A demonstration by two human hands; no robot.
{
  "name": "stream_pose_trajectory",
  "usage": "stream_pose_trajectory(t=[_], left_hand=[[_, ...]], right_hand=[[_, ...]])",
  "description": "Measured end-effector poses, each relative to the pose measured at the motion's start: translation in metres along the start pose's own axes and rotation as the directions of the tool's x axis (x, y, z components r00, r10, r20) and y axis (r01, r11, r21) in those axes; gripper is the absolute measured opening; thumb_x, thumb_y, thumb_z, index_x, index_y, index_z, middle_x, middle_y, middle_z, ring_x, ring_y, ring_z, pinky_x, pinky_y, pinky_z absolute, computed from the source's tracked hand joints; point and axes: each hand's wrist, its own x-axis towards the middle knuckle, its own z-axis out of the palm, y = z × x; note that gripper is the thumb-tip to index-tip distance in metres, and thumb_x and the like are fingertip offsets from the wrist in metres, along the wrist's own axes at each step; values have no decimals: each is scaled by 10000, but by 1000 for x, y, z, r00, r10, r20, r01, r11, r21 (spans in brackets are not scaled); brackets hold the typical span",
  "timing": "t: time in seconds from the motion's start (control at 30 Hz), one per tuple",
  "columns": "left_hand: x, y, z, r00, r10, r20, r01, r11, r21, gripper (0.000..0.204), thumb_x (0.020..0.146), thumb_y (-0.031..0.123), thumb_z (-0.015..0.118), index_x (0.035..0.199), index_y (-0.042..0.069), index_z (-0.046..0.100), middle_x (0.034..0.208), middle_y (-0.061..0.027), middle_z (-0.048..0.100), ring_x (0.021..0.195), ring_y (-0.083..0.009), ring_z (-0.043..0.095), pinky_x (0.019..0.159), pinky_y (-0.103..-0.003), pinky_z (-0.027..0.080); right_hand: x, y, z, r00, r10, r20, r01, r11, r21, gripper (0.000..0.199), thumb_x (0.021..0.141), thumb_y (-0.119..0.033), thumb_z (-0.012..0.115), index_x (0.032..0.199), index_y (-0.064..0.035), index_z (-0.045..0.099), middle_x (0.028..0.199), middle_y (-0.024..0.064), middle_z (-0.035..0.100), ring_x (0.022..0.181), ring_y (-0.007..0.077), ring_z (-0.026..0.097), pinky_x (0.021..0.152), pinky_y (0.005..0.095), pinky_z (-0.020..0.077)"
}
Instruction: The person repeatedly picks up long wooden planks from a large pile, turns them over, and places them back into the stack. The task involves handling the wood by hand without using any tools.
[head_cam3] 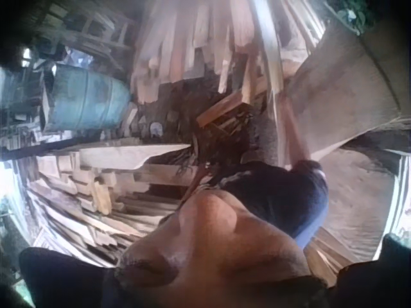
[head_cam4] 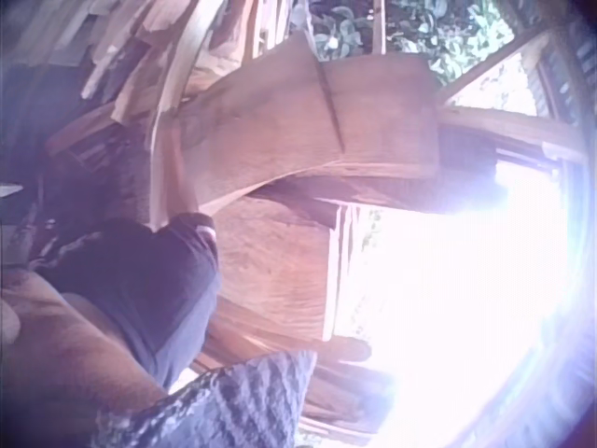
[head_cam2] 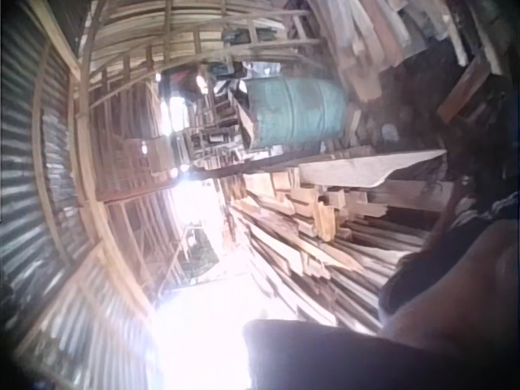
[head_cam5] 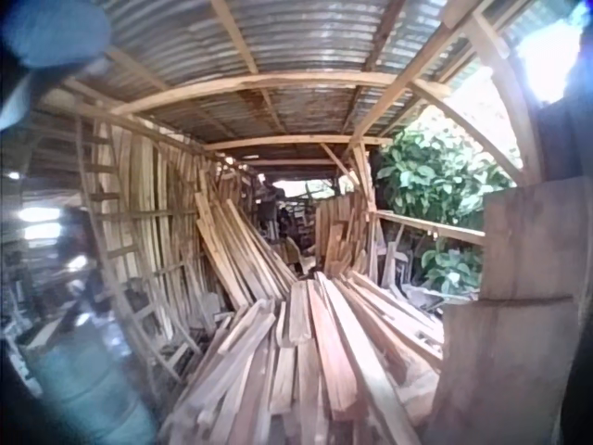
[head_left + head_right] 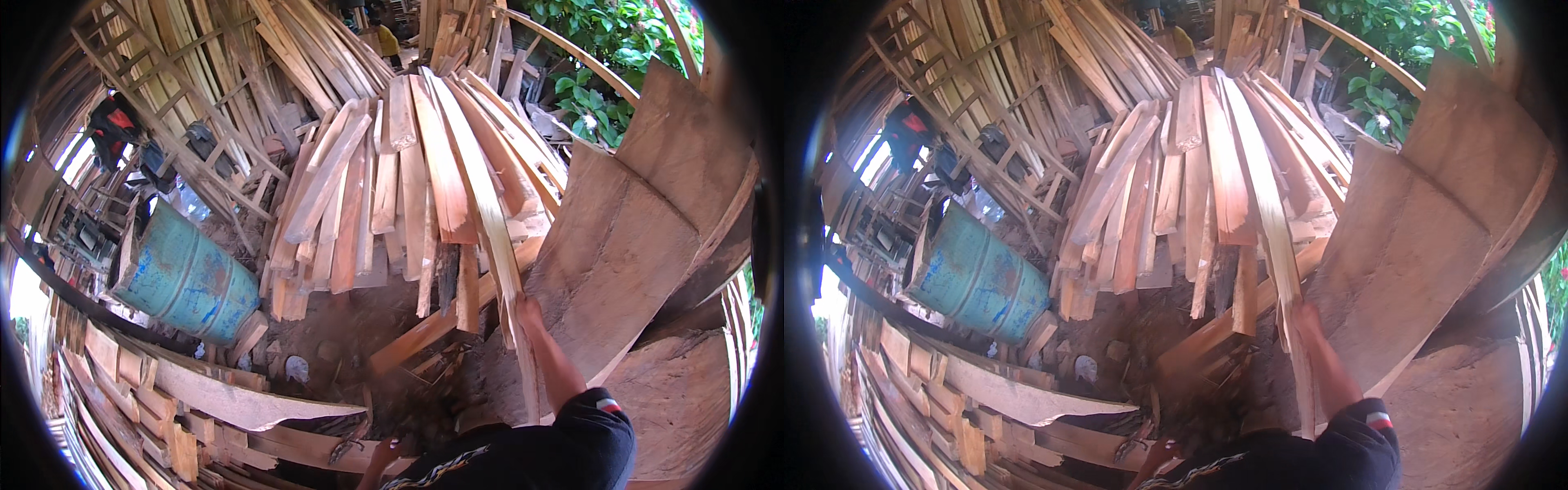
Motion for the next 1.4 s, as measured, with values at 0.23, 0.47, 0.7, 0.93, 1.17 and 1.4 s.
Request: stream_pose_trajectory(t=[0.23,0.47,0.7,0.93,1.17,1.4], left_hand=[[-50,-1,24,973,-196,-119,155,945,-290,338,811,270,618,1025,10,635,964,-155,666,804,-197,676,707,-315,538],[-73,-41,37,980,-25,-199,-24,970,-241,316,838,140,636,1079,-47,552,879,-160,659,648,-237,671,548,-329,552],[-69,-58,17,955,-272,-115,198,880,-432,214,871,114,550,1060,22,591,880,-120,655,712,-216,676,597,-328,552],[-76,-45,2,907,-332,-258,85,746,-661,258,822,144,629,1006,-28,575,844,-140,639,668,-219,660,569,-318,550],[-97,-71,57,842,-464,-275,193,736,-649,299,805,191,633,1044,13,606,948,-173,663,765,-270,671,663,-381,562],[-97,-125,87,770,-434,-468,303,894,-331,431,762,386,619,1069,83,634,1042,-213,649,979,-383,620,880,-463,491]], right_hand=[[30,-9,19,997,-76,20,78,993,-92,625,909,-467,431,1017,124,604,1015,352,597,1041,458,573,911,472,448],[14,-21,6,994,-105,40,111,974,-196,602,869,-458,502,1019,114,615,1026,348,597,1021,451,582,905,472,450],[53,-56,4,959,-248,-138,246,969,-28,597,840,-486,557,960,93,640,965,310,630,985,443,597,885,464,462],[129,-78,22,946,-323,-20,320,942,-100,603,806,-369,635,1278,-17,504,1196,259,571,1114,385,558,952,435,442],[124,-23,69,835,-547,-55,547,815,192,638,799,-305,642,1316,19,452,1240,230,545,1118,321,547,949,413,431],[-62,-50,81,568,-813,-125,823,557,115,609,822,-296,624,1309,28,453,1244,229,542,1124,324,545,951,408,432]])
